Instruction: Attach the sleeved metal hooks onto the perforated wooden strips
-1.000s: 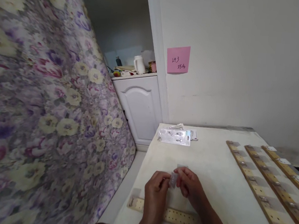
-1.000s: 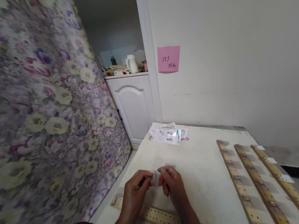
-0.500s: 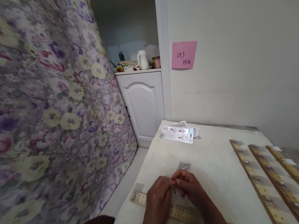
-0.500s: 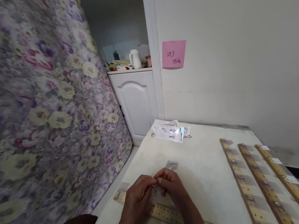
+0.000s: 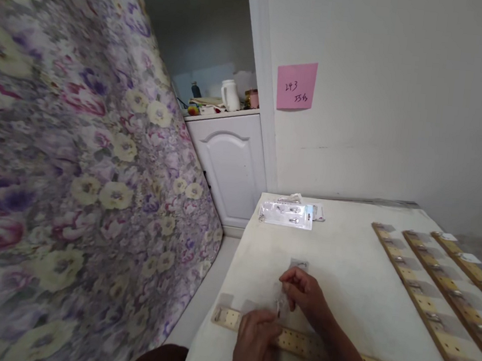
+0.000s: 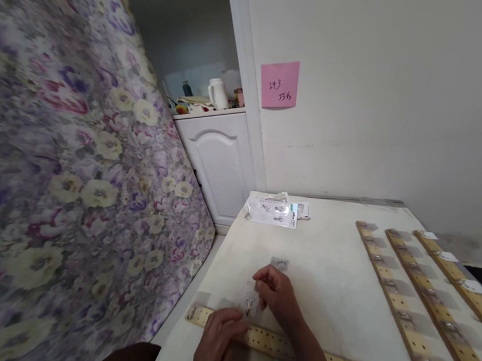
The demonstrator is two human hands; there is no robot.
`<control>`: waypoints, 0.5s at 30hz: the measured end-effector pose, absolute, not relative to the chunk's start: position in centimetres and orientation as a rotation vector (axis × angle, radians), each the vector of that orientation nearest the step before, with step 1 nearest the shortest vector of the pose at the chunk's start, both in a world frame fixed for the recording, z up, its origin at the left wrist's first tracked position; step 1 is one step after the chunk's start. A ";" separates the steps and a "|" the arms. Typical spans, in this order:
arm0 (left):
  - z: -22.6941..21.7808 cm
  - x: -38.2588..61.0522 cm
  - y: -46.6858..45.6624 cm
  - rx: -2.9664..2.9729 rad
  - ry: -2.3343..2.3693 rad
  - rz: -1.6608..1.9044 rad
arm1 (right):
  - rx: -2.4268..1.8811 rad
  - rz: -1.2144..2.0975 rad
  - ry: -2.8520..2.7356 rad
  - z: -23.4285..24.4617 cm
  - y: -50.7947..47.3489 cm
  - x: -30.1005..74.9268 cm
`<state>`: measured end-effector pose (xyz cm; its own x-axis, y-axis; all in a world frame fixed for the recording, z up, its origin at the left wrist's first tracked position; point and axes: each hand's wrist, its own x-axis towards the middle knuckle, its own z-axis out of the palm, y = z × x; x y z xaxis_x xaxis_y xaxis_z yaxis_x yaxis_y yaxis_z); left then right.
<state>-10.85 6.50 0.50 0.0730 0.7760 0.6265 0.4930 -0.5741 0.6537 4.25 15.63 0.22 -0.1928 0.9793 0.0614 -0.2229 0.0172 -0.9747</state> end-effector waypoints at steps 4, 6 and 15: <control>-0.4 -9.8 5.8 1.287 1.412 1.386 | -0.925 1.412 -1.218 0.6 15.3 4.2; -0.6 -9.3 5.7 1.000 1.326 1.296 | -0.923 1.430 -1.247 0.8 15.1 4.1; -1.5 -8.8 4.8 0.726 1.215 1.135 | -0.972 1.521 -1.396 -0.3 12.8 3.8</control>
<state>-8.76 4.81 -1.50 -0.0422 0.9398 -0.3391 -0.2742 0.3155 0.9085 3.79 12.81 -0.27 -0.3529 0.9356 -0.0056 -0.0743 -0.0340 -0.9967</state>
